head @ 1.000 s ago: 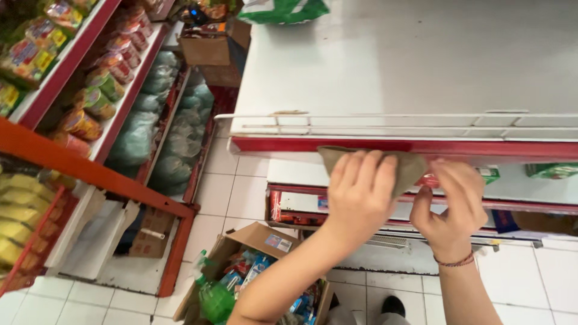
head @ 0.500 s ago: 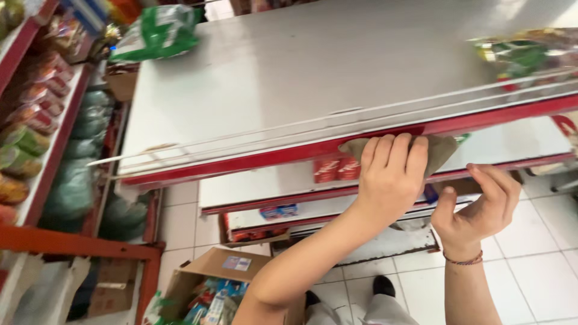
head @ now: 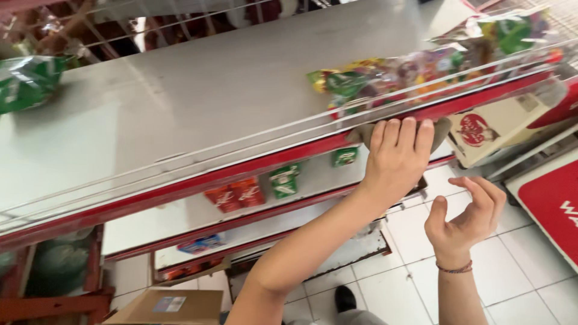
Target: The person sprays a cleaning solution onto a red metal shelf in a store aisle and wipes the surface with a cloth. They repeatedly wipe different sections of the shelf, including the top edge and the front lip, while occasionally reaching into a cardboard box on the floor to adjust items.
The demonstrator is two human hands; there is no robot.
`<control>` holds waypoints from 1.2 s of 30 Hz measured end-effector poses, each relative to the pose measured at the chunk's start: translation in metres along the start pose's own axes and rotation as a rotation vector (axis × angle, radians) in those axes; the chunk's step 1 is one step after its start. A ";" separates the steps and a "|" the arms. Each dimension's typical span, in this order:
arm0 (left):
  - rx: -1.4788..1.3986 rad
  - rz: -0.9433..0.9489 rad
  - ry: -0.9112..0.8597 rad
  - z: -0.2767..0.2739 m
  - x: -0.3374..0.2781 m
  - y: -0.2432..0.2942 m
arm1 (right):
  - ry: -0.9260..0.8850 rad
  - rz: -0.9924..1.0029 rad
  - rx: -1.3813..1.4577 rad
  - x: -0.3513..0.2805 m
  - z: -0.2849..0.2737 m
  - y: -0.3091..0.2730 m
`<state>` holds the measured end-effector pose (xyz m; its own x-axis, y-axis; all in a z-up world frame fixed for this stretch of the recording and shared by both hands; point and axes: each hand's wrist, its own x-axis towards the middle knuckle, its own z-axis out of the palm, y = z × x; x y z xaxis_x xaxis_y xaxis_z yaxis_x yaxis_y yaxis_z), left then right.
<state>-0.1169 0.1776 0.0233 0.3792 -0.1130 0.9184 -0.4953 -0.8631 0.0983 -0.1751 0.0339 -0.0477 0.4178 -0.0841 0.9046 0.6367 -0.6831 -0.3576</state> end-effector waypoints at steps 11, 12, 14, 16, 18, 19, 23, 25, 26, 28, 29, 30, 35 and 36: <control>-0.046 0.047 0.053 0.134 0.045 0.092 | 0.006 0.045 -0.100 0.000 -0.066 0.103; -0.046 0.048 0.056 0.145 0.048 0.100 | 0.014 0.055 -0.098 0.000 -0.072 0.110; -0.066 0.051 0.056 0.165 0.054 0.115 | 0.022 0.073 -0.109 -0.001 -0.082 0.122; -0.106 0.057 0.050 0.182 0.059 0.128 | 0.024 0.090 -0.134 -0.001 -0.090 0.130; -0.150 0.035 0.056 0.196 0.066 0.139 | 0.031 0.121 -0.138 -0.003 -0.096 0.134; -0.169 0.022 0.059 0.201 0.067 0.143 | 0.033 0.135 -0.138 -0.004 -0.098 0.135; -0.354 -0.037 0.029 0.207 0.069 0.151 | 0.056 0.141 -0.117 -0.004 -0.101 0.136; -0.512 -0.038 -0.005 0.205 0.068 0.150 | 0.062 0.168 -0.073 -0.007 -0.100 0.133; -0.603 -0.048 -0.009 0.202 0.065 0.149 | 0.073 0.177 -0.041 -0.008 -0.098 0.132; -0.788 -0.045 -0.035 0.193 0.061 0.146 | 0.093 0.194 0.023 -0.010 -0.092 0.132; -0.882 -0.026 -0.060 0.188 0.061 0.143 | 0.086 0.199 -0.007 -0.010 -0.088 0.132; -0.975 0.021 -0.108 0.178 0.055 0.140 | 0.079 0.205 -0.038 -0.010 -0.086 0.131; -0.540 0.386 -0.100 0.130 0.012 0.121 | 0.051 0.224 -0.137 -0.014 -0.077 0.138; -0.421 0.432 -0.073 0.125 0.007 0.107 | 0.047 0.240 -0.127 -0.014 -0.075 0.138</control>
<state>-0.0692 0.0227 -0.0074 0.1203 -0.4556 0.8820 -0.8774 -0.4644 -0.1202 -0.1415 -0.1138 -0.0920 0.5146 -0.2863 0.8082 0.4354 -0.7248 -0.5340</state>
